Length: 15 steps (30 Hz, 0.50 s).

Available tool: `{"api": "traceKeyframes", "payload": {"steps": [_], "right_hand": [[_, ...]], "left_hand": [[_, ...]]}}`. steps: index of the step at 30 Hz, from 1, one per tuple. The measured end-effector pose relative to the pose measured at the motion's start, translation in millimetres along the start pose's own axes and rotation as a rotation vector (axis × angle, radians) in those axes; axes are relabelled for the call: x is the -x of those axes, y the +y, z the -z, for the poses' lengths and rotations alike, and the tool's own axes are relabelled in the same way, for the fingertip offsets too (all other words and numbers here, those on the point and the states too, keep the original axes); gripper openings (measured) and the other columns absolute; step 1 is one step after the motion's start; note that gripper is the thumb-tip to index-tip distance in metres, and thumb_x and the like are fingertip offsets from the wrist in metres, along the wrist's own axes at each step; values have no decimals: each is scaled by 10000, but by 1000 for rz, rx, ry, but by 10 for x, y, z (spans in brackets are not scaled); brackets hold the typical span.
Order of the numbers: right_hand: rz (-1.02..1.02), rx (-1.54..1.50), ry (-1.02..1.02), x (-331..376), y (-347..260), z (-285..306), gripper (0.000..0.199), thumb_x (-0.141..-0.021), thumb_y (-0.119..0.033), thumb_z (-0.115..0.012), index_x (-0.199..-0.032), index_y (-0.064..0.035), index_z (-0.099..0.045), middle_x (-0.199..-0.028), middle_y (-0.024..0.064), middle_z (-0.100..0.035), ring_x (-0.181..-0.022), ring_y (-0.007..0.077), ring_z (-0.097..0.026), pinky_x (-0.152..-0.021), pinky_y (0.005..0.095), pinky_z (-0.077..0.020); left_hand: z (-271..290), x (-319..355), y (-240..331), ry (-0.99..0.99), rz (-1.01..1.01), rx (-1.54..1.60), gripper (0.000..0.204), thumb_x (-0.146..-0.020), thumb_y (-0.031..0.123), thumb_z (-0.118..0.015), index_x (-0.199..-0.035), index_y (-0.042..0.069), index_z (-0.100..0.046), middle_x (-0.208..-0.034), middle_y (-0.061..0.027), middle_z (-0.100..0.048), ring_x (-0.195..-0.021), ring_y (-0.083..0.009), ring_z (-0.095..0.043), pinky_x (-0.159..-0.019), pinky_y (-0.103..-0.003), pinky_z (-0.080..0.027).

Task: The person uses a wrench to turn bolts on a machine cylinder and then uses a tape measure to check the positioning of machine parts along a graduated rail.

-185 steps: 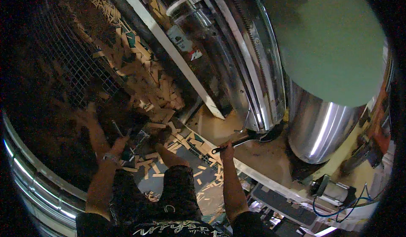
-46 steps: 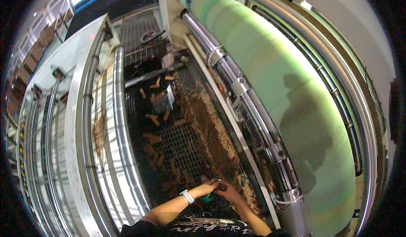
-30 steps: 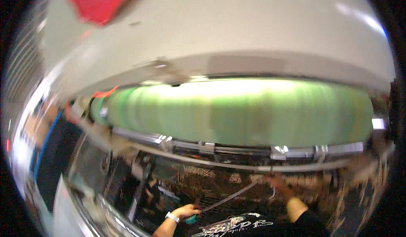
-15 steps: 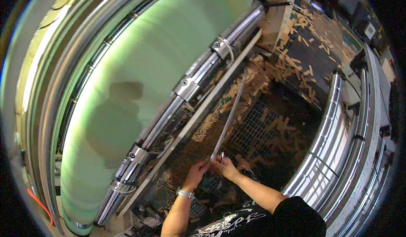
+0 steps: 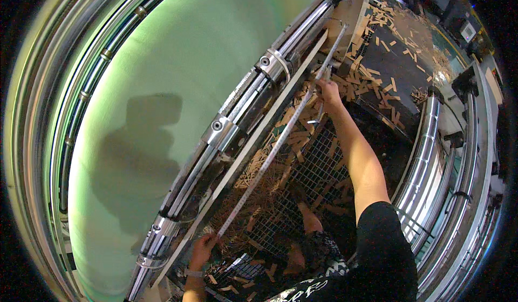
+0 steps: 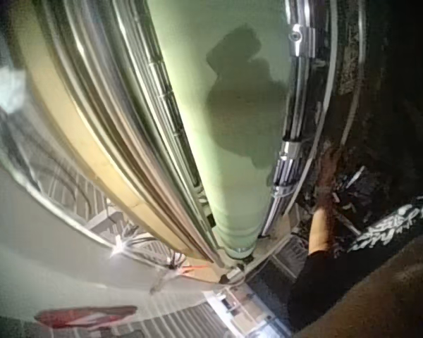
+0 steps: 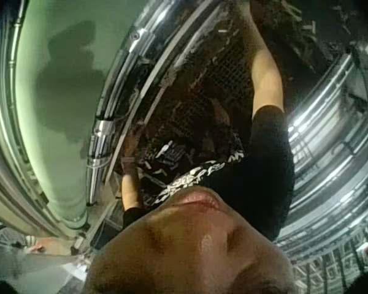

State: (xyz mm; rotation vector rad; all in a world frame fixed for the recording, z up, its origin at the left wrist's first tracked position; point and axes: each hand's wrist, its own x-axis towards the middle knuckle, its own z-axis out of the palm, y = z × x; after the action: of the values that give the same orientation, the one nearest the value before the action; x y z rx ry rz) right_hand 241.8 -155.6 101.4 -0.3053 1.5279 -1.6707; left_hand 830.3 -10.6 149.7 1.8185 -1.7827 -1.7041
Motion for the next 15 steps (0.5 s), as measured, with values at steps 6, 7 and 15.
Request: {"api": "traceKeyframes", "payload": {"steps": [6,7,15], "right_hand": [[-11,-37,-123,-634,-13,-168,197,-780,-254,-551,-746,-64,-514,-544,16,-453,-417,137,-429,-365,283,-345],[-22,27,-101,-748,93,-214,201,-780,-255,-554,-711,-71,-512,-542,14,-452,-411,136,-420,-363,281,-334],[-94,-20,-244,-745,287,-350,248,-824,-175,-534,-617,-106,-416,-506,-19,-370,-389,98,-319,-368,260,-238]], "left_hand": [[-435,-1182,1258,97,-308,-90,124,-833,103,-523,-834,-9,-578,-746,-81,-607,-712,-169,-580,-659,-289,-447],[-450,-1315,1402,128,-325,-154,125,-832,100,-523,-830,-12,-577,-737,-80,-604,-702,-166,-578,-650,-289,-446],[-646,-2086,2007,81,-268,-254,201,-806,194,-551,-834,-3,-579,-775,-90,-597,-697,-178,-544,-654,-296,-420]]}}
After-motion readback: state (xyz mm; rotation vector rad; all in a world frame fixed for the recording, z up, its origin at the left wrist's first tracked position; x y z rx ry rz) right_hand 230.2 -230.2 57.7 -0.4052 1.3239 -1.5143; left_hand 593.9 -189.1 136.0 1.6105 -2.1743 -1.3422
